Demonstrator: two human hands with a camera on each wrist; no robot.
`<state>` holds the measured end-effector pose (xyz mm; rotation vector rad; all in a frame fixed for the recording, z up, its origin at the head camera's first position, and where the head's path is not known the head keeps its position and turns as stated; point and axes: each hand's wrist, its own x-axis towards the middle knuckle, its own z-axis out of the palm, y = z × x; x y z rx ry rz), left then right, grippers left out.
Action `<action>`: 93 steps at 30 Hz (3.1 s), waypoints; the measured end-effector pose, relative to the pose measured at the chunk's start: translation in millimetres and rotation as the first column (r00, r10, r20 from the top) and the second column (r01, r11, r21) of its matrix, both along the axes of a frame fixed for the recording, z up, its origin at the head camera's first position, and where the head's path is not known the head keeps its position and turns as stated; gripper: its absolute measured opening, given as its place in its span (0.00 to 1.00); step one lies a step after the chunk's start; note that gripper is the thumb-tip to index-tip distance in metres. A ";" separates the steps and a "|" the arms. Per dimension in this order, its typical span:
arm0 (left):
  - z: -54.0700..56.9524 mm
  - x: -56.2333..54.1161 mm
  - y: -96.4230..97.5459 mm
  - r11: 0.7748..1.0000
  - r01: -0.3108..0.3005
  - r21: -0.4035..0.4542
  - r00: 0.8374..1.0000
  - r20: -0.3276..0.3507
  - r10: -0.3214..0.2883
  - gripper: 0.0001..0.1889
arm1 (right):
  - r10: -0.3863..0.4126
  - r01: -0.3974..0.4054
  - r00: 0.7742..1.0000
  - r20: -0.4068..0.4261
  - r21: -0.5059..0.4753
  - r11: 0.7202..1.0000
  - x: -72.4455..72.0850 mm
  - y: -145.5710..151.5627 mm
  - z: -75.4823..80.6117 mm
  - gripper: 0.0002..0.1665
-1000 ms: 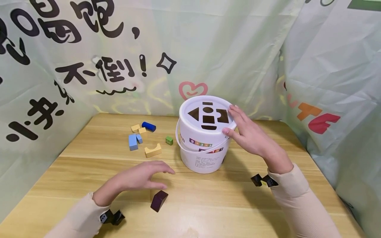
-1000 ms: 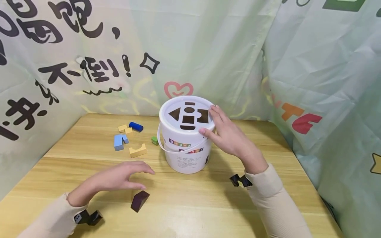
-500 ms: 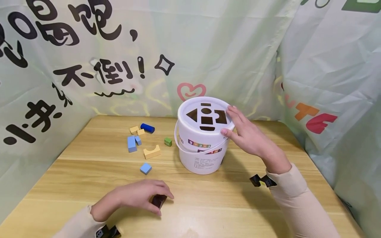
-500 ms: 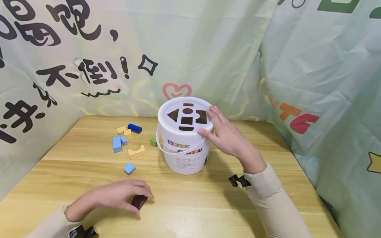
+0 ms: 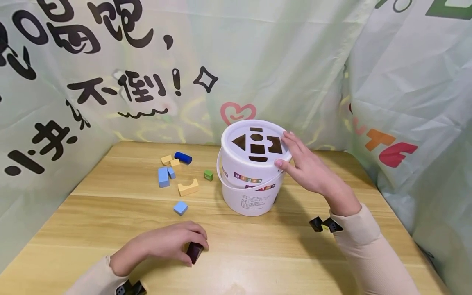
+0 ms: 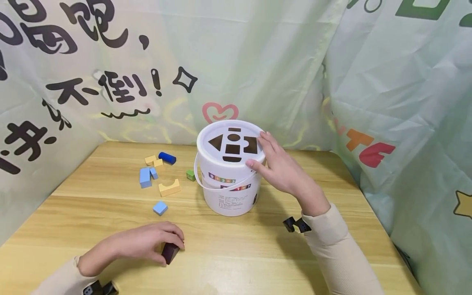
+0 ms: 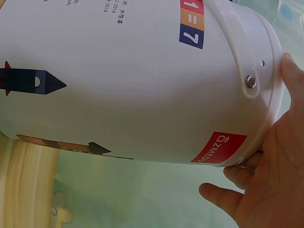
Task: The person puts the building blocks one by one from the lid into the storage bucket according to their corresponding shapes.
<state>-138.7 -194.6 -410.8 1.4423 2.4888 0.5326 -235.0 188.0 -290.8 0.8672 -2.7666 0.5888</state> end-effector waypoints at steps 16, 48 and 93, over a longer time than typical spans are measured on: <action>0.3 -4.7 2.6 1.000 -0.007 0.028 1.000 0.025 0.006 0.18 | -0.005 0.005 1.000 -0.001 -0.019 1.000 -0.8 2.0 -3.2 0.45; 55.2 -27.8 3.2 0.934 -0.045 0.356 0.973 -0.195 0.121 0.17 | 0.003 -0.003 1.000 -0.010 -0.015 1.000 -2.2 1.2 -1.3 0.45; 173.5 -145.7 73.6 0.850 -0.288 0.441 0.953 0.045 0.299 0.20 | 0.016 -0.017 0.999 -0.028 -0.028 0.999 -2.8 1.0 -4.0 0.45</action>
